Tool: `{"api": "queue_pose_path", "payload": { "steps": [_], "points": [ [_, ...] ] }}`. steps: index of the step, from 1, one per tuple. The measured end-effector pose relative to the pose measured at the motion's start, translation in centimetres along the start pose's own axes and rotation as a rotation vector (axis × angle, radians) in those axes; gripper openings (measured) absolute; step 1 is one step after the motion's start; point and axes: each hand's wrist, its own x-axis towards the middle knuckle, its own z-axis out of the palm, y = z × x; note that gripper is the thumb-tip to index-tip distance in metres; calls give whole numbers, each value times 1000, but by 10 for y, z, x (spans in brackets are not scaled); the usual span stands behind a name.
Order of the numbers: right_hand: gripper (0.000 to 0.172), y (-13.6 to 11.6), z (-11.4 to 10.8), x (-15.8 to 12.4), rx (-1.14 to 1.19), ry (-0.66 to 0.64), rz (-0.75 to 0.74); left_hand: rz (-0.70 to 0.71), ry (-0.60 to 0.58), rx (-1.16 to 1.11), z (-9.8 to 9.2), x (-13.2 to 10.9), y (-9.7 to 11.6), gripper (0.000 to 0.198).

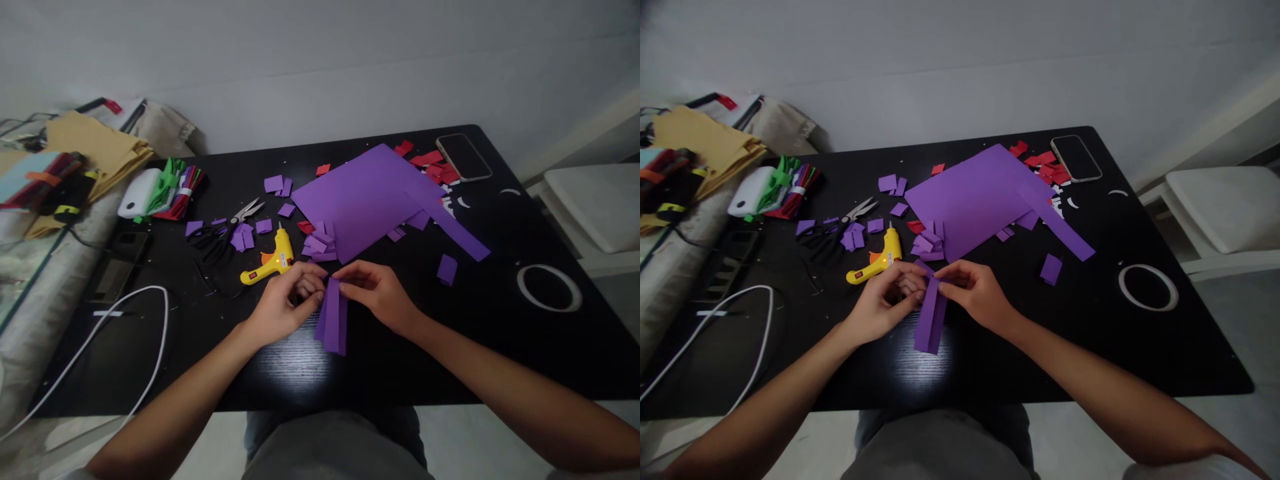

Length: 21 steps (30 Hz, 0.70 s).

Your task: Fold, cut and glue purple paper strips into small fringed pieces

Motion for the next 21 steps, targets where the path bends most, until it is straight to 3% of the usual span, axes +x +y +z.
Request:
{"api": "queue_pose_path", "payload": {
  "steps": [13,17,21],
  "points": [
    [16,-1,1,-1,39,31,-11,301,-48,281,-5,-2,11,34],
    [15,-1,3,-3,69,7,0,391,-62,336,-3,-1,13,38],
    [13,0,5,-6,70,-55,5,441,-23,391,-2,-1,12,29]
  ]
}}
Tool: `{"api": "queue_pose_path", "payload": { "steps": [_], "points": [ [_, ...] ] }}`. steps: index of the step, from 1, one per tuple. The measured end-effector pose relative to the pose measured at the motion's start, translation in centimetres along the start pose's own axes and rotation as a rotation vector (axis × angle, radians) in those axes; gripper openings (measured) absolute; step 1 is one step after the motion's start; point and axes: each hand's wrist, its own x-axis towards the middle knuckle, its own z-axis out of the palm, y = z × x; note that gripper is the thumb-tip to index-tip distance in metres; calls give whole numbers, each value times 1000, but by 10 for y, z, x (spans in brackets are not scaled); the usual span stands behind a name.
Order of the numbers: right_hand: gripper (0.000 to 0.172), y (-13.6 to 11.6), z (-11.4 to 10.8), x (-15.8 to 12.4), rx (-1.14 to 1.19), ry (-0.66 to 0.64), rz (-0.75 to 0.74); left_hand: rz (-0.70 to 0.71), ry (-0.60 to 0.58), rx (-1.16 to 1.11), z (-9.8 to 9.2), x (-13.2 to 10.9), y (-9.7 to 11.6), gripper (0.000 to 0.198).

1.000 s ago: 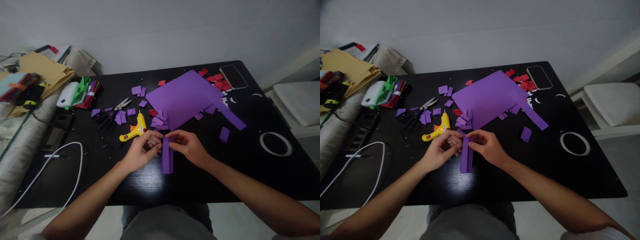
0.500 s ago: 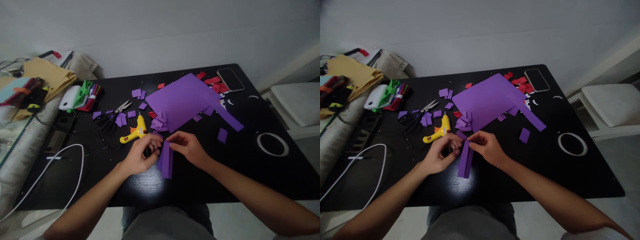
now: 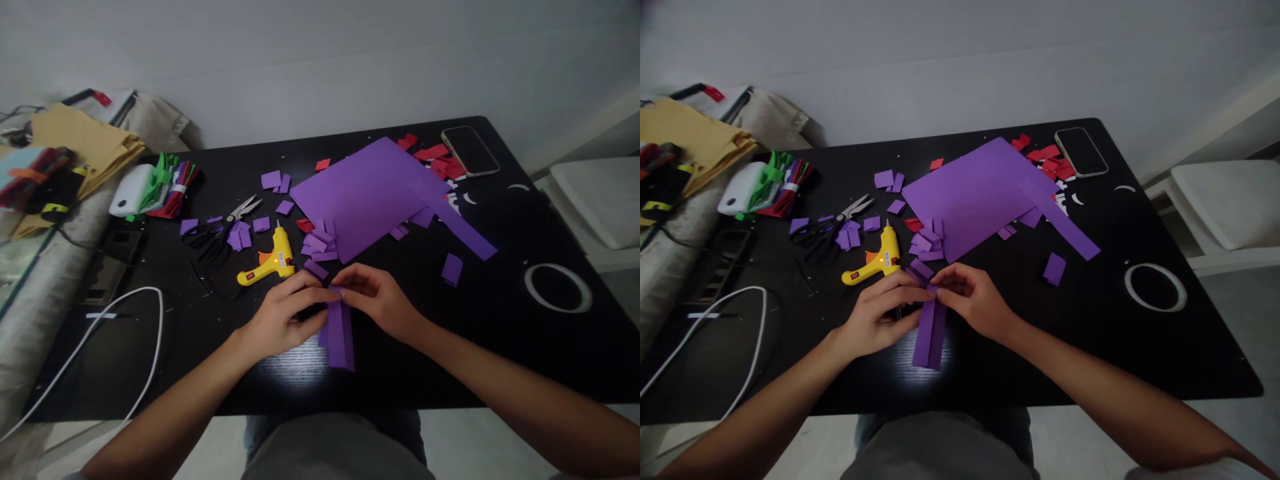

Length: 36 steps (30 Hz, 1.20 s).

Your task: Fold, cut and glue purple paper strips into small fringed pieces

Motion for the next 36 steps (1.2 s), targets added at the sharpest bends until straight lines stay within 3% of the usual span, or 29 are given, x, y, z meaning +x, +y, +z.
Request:
{"api": "queue_pose_path", "payload": {
  "steps": [7,12,19,23,28,32,36],
  "points": [
    [15,2,-2,-2,86,-101,52,7,62,-1,-1,2,1,17],
    [20,2,-1,-1,189,-115,183,-5,98,-40,-1,1,1,15],
    [15,-7,-1,1,550,-227,401,-184,182,-290,-2,5,-1,5],
    [20,-8,-3,2,603,-298,411,-286,198,-428,-3,8,-4,3],
    [20,-5,-4,1,637,-344,377,-294,143,-487,-5,7,-8,10],
    [25,-5,-6,1,586,-345,413,-303,119,-523,-5,6,-8,14],
    [32,-7,-3,-1,487,-222,402,-430,134,-659,0,3,-7,26]
  ]
}}
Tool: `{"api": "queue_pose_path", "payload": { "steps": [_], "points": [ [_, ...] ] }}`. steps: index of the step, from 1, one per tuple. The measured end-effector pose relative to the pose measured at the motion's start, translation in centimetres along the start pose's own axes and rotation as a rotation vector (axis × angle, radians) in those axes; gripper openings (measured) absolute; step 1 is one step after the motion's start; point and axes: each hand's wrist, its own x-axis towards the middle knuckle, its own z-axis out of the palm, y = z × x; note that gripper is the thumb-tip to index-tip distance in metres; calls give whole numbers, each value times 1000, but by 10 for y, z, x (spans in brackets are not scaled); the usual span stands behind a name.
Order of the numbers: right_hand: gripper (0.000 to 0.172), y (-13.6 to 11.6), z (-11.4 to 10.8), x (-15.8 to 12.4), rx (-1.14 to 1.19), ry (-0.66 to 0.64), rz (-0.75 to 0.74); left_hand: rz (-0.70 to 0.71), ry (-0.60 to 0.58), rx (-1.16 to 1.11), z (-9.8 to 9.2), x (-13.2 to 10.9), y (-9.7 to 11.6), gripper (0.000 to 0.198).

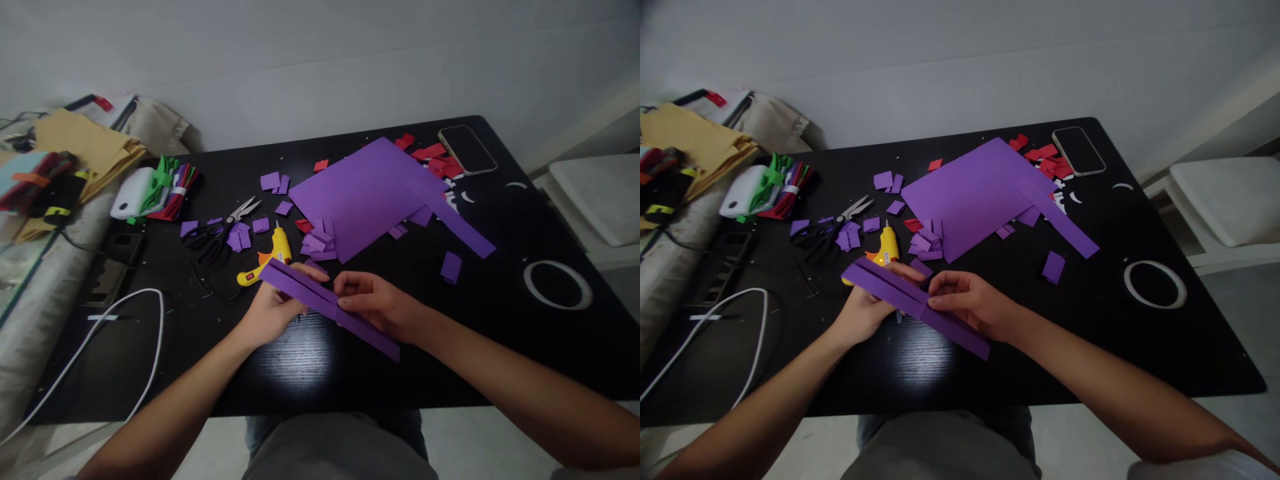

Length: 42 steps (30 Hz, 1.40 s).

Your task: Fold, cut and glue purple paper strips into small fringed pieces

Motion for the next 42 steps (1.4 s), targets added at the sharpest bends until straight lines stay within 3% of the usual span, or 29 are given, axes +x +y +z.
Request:
{"api": "queue_pose_path", "payload": {
  "steps": [2,5,8,13,19,29,35,42],
  "points": [
    [29,0,3,0,-123,111,-161,-63,48,-101,2,-2,-3,31],
    [23,2,6,-1,-361,268,-447,-48,117,-231,2,-2,-7,37],
    [21,7,6,0,-438,307,-560,-49,158,-259,4,-2,-7,39],
    [23,11,5,-1,-420,257,-582,-26,217,-141,11,-3,-1,43],
    [23,10,6,-6,-582,321,-615,-34,156,1,14,-6,6,13],
    [16,9,10,-7,-554,307,-683,27,79,36,13,-9,6,44],
    [13,8,11,-9,-549,284,-684,156,141,251,14,-8,6,26],
    [12,6,10,-9,-485,225,-583,290,120,489,9,-7,10,26]
  ]
}}
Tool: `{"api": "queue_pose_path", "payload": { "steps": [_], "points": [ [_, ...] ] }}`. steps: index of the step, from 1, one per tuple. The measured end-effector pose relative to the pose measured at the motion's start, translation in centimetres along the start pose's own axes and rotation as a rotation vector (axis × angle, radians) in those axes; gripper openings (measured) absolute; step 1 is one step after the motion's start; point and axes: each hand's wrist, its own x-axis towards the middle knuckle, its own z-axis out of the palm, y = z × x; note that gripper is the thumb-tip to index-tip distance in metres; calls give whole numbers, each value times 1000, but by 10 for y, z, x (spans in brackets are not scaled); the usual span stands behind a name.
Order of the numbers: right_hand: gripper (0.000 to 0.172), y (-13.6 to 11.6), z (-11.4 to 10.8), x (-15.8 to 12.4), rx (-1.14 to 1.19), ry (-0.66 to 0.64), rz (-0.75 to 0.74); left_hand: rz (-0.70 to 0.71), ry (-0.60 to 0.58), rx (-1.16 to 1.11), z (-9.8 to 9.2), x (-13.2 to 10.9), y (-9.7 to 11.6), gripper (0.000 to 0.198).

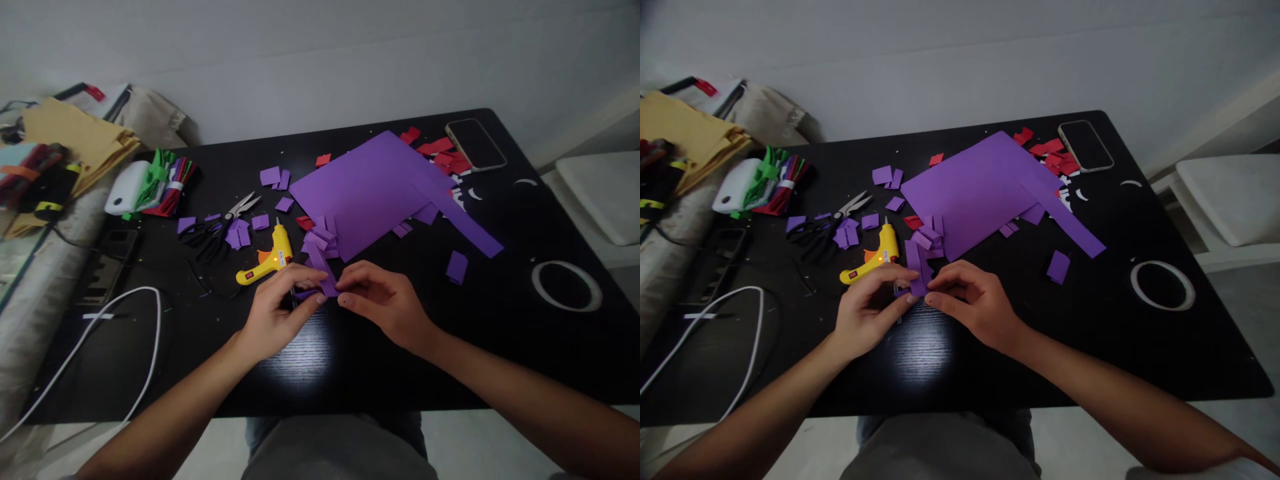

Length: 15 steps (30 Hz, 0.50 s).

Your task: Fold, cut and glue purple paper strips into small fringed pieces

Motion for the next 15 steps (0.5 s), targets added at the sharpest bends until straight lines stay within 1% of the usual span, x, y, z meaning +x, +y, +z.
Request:
{"api": "queue_pose_path", "payload": {
  "steps": [5,10,13,15],
  "points": [
    [22,6,-2,2,32,-22,76,96,-32,68,-1,4,3,27],
    [22,6,-4,4,47,-40,121,133,-38,89,-1,0,1,30],
    [20,3,-4,4,103,-55,159,126,5,62,1,-4,-1,31],
    [19,2,-3,3,137,-55,178,113,39,40,2,-6,-1,28]
  ]
}}
